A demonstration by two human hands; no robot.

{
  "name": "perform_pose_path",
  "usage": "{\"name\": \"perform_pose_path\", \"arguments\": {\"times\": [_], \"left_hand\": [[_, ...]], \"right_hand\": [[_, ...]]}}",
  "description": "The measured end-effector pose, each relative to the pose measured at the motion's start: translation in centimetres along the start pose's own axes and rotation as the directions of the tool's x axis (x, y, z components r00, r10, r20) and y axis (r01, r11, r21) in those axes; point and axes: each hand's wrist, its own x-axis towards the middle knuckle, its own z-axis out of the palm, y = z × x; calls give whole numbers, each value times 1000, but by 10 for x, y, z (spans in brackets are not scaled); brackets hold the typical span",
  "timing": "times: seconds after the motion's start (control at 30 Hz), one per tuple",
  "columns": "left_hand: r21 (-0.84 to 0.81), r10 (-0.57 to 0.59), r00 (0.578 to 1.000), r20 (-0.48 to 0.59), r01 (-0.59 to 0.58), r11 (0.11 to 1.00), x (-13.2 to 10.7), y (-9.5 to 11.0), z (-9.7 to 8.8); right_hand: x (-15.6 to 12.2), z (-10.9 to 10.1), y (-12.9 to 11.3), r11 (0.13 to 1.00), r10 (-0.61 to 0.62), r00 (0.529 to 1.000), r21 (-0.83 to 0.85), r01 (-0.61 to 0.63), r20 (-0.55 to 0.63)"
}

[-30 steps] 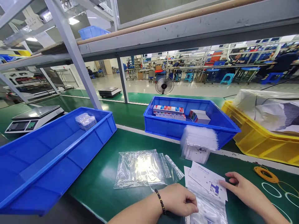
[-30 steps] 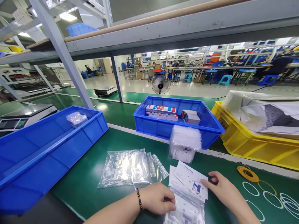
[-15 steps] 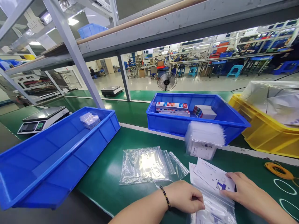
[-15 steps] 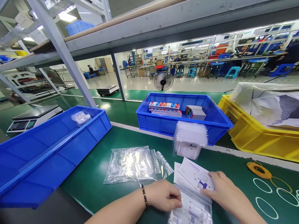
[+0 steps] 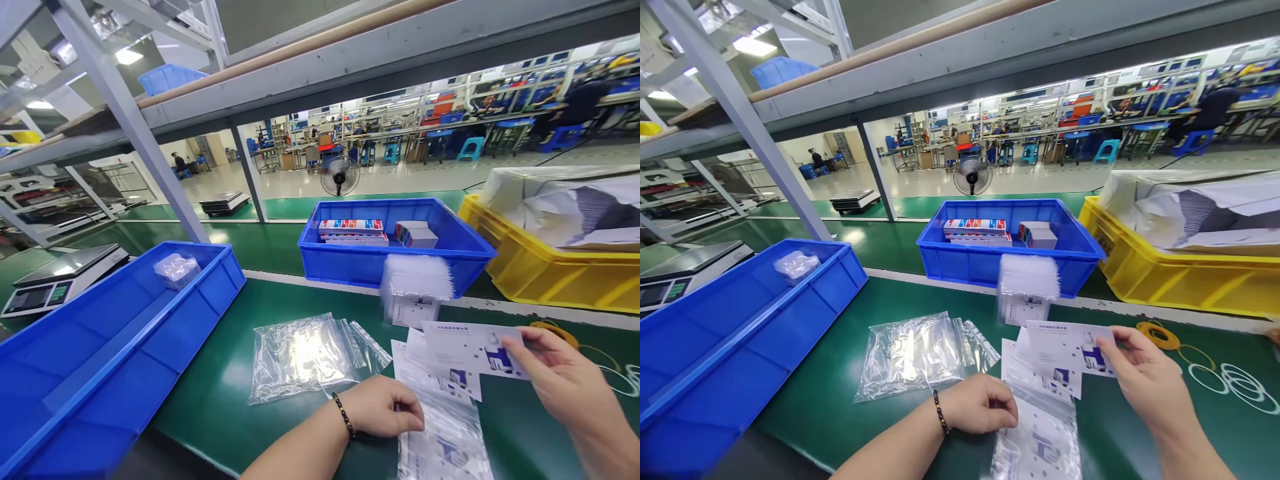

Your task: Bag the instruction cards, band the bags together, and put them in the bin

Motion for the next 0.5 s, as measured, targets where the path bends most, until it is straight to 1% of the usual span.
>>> {"name": "perform_pose_path", "arguments": {"times": [0.03,0.07,0.1,0.13,0.23,0.3,0.37,0.43,0.5], "left_hand": [[17,16,1000,-9,-16,1000,0,1,0],[29,33,999,-21,-32,999,0,2,0],[35,46,998,-36,-45,998,0,2,0],[33,53,997,-51,-52,998,1,2,0],[-16,37,995,-94,-39,999,2,0,2],[-71,42,992,-117,-51,996,3,-1,2],[-117,74,988,-134,-90,989,2,0,3],[-147,103,982,-157,-127,981,2,2,5],[-162,104,975,-195,-137,977,1,4,7]], "right_hand": [[-5,1,-5,995,6,1000,100,-6,7],[-9,4,-11,983,-3,999,181,-6,49],[-14,6,-16,973,-9,996,230,-13,93],[-17,9,-20,969,-8,985,244,-35,175],[-23,14,-27,983,0,922,169,-71,388],[-24,14,-26,993,-6,876,108,-53,483],[-26,15,-23,997,-39,839,76,-3,543],[-30,19,-21,996,-92,807,56,73,583],[-36,25,-20,989,-118,755,4,151,645]]}}
